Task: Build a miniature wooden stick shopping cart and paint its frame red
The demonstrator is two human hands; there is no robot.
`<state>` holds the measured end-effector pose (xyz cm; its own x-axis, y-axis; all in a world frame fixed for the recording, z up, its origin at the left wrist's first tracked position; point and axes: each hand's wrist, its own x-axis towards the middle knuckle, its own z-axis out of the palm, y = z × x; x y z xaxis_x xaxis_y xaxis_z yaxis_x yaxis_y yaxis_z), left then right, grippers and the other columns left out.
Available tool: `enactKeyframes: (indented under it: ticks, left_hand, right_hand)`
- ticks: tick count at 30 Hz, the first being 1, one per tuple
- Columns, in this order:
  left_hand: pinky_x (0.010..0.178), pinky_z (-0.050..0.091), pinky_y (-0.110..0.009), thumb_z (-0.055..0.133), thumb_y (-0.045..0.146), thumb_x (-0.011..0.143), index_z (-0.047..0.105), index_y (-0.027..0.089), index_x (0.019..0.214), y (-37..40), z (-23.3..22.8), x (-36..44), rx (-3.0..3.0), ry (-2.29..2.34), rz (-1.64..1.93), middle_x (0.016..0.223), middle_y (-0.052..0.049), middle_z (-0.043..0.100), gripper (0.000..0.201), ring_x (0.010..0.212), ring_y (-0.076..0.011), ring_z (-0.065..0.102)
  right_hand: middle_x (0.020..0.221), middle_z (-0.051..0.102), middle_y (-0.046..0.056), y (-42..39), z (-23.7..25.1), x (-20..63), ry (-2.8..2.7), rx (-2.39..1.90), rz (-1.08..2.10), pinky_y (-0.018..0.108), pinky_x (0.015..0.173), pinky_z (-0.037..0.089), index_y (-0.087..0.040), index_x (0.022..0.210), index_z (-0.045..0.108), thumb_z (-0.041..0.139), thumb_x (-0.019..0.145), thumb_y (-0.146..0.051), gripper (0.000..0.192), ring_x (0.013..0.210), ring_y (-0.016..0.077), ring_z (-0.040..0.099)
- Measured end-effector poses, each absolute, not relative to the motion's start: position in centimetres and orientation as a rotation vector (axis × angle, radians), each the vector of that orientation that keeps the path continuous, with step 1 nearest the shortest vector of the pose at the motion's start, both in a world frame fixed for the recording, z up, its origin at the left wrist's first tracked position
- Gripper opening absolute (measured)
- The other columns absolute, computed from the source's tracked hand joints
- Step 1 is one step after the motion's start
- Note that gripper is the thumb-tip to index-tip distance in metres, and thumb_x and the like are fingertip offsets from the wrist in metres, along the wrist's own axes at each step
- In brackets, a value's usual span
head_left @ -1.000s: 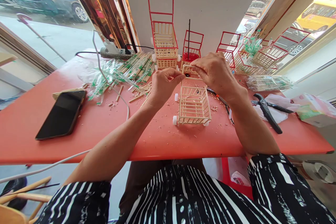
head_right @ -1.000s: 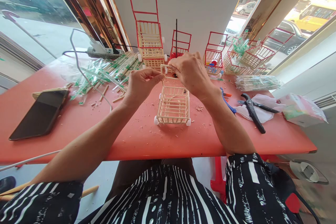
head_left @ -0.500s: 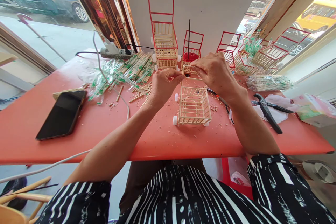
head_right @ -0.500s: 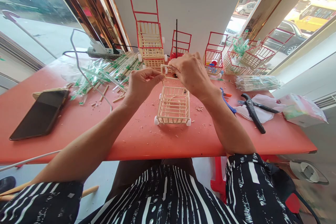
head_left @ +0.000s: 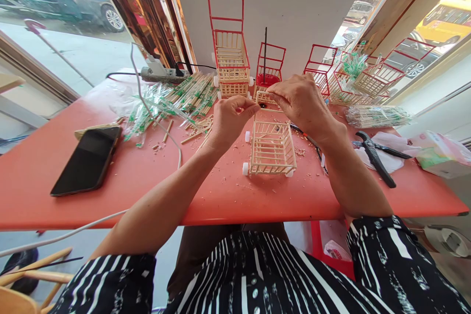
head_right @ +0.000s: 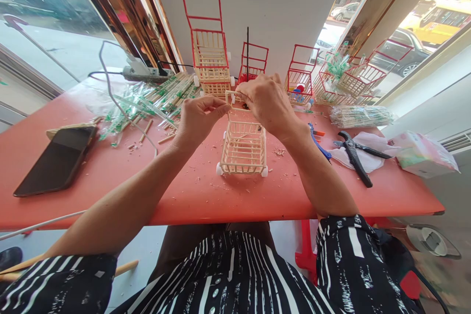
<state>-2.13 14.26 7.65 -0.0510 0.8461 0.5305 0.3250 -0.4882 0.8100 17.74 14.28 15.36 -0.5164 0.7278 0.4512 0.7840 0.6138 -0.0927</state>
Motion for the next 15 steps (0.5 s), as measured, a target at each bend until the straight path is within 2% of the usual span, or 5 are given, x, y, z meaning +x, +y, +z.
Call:
enactKeyframes:
  ticks: [15]
  left_hand:
    - [0.083,0.058,-0.033,0.080,0.019,0.088,0.085,0.022,0.079,14.15,7.69,-2.05,1.787,1.237,1.569,0.087,-0.002,0.087,0.011,0.083,-0.0173,0.077]
  right_hand:
    - [0.087,0.076,0.006,14.46,15.27,17.82,-2.414,-1.151,-0.245,0.049,0.102,0.046,-0.023,0.105,0.080,0.049,0.116,-0.035,0.036,0.093,0.0263,0.071]
